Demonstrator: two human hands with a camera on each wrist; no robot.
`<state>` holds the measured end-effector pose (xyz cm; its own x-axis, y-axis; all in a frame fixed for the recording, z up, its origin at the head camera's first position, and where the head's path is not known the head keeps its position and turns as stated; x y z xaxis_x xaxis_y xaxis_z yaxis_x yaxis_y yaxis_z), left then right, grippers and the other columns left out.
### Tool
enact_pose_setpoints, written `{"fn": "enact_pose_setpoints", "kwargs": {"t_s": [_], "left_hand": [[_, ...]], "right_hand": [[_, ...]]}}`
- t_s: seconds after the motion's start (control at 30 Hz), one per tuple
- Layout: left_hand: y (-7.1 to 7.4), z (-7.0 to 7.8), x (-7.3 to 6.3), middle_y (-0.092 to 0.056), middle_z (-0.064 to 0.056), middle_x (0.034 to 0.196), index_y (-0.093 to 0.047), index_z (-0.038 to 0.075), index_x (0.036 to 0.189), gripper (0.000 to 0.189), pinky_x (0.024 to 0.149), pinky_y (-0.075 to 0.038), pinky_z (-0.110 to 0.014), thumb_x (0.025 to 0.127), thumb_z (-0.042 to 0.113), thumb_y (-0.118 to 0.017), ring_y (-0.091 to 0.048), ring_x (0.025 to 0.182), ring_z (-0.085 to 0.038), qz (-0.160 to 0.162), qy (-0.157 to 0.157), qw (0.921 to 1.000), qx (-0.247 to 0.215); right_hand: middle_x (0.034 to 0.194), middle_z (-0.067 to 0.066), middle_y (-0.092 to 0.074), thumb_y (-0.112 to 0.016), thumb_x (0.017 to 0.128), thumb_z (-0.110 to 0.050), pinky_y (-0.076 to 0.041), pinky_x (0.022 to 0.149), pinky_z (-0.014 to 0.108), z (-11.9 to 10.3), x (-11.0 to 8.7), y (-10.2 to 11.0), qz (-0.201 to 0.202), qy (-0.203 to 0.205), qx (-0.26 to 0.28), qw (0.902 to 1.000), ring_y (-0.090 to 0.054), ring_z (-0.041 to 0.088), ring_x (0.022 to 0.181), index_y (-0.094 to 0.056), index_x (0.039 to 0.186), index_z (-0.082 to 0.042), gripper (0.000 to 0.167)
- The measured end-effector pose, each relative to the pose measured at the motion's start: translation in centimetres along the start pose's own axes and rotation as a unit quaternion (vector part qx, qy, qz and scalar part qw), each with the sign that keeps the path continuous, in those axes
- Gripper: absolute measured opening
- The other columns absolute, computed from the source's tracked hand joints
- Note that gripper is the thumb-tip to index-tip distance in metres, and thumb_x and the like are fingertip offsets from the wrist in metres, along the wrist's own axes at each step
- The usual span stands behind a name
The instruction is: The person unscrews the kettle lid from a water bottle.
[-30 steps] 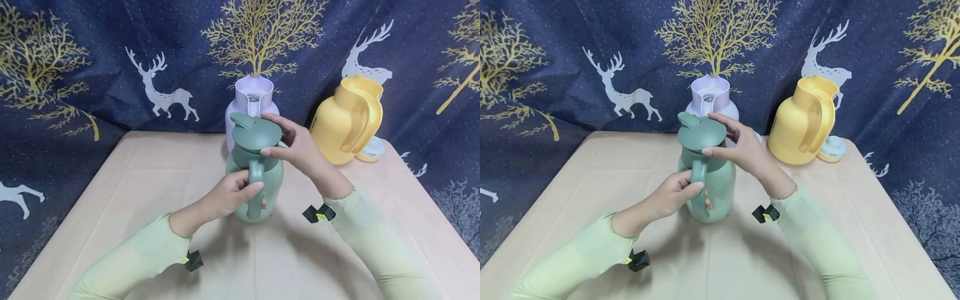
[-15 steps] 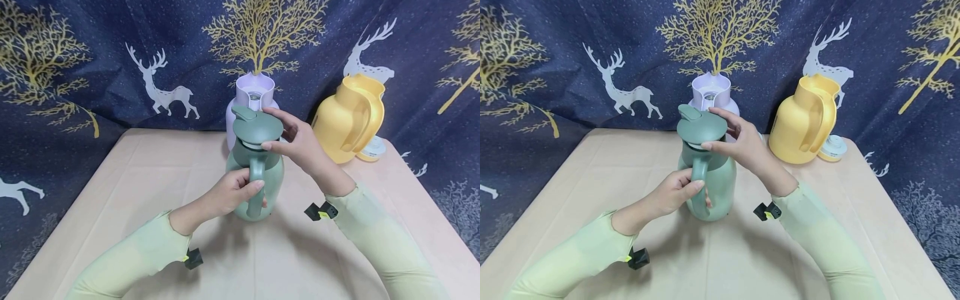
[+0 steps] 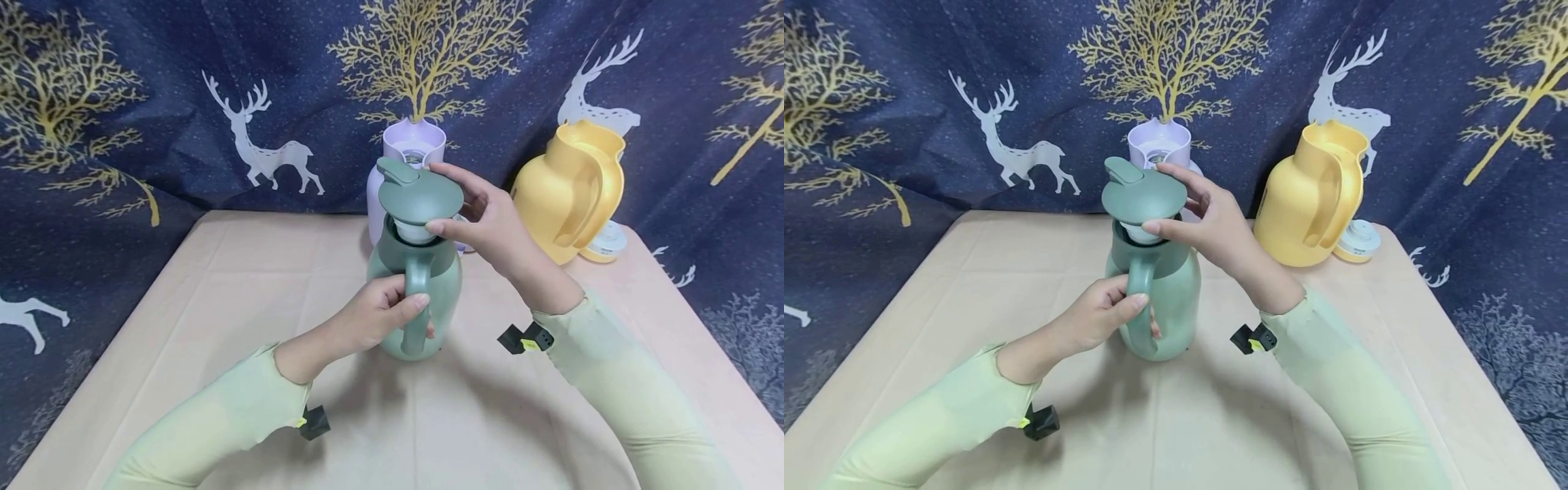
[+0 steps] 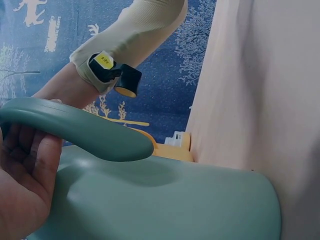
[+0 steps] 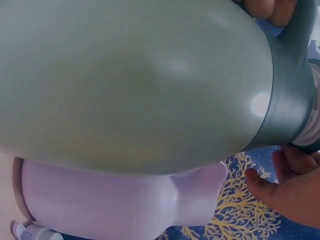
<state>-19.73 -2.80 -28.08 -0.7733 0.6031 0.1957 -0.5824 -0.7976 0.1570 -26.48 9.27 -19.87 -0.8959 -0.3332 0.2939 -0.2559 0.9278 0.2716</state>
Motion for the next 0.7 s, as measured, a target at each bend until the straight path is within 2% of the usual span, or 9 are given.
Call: {"fn": "enact_pose_setpoints", "kwargs": {"t_s": [0.3, 0.57, 0.7], "left_hand": [[-0.1, 0.0, 0.0, -0.069, -0.03, 0.083, -0.059, -0.011, 0.096, 0.075, 0.077, -0.058, -0.029, 0.095, 0.065, -0.059, -0.074, 0.078, -0.011, 0.001, 0.001, 1.0, -0.001], [0.0, 0.0, -0.1, -0.07, -0.029, 0.083, -0.06, -0.01, 0.096, 0.072, 0.077, -0.058, -0.028, 0.097, 0.063, -0.058, -0.074, 0.079, -0.011, 0.002, -0.001, 1.0, 0.006], [0.0, 0.0, 0.0, -0.07, -0.029, 0.083, -0.06, -0.01, 0.096, 0.075, 0.074, -0.057, -0.028, 0.096, 0.065, -0.058, -0.074, 0.079, -0.01, 0.002, -0.003, 1.0, 0.007]], "right_hand": [[0.148, 0.006, -0.056, -0.075, 0.086, -0.011, -0.047, 0.102, 0.022, -0.7, 0.0, 0.2, 0.005, 0.009, 0.009, 0.9999, -0.06, 0.011, 0.117, -0.051, 0.151, -0.015, 0.069], [0.151, 0.003, -0.054, -0.07, 0.086, 0.002, -0.051, 0.098, 0.02, -1.6, 0.1, 0.4, 0.011, 0.014, 0.027, 0.9995, -0.062, 0.011, 0.116, -0.049, 0.152, -0.014, 0.071], [0.147, 0.001, -0.056, -0.069, 0.086, 0.004, -0.051, 0.096, 0.018, -2.1, -0.1, 0.6, 0.013, 0.021, 0.059, 0.998, -0.062, 0.012, 0.116, -0.049, 0.152, -0.011, 0.071]]}}
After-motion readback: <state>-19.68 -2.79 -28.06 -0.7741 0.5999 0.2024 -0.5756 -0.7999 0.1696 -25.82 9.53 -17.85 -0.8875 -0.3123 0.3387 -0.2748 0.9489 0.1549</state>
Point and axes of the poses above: each hand's wrist, its own x-axis towards the middle knuckle, its own y-axis out of the back of the hand, z = x × y, the point moved 9 cm from there along x, towards the middle knuckle
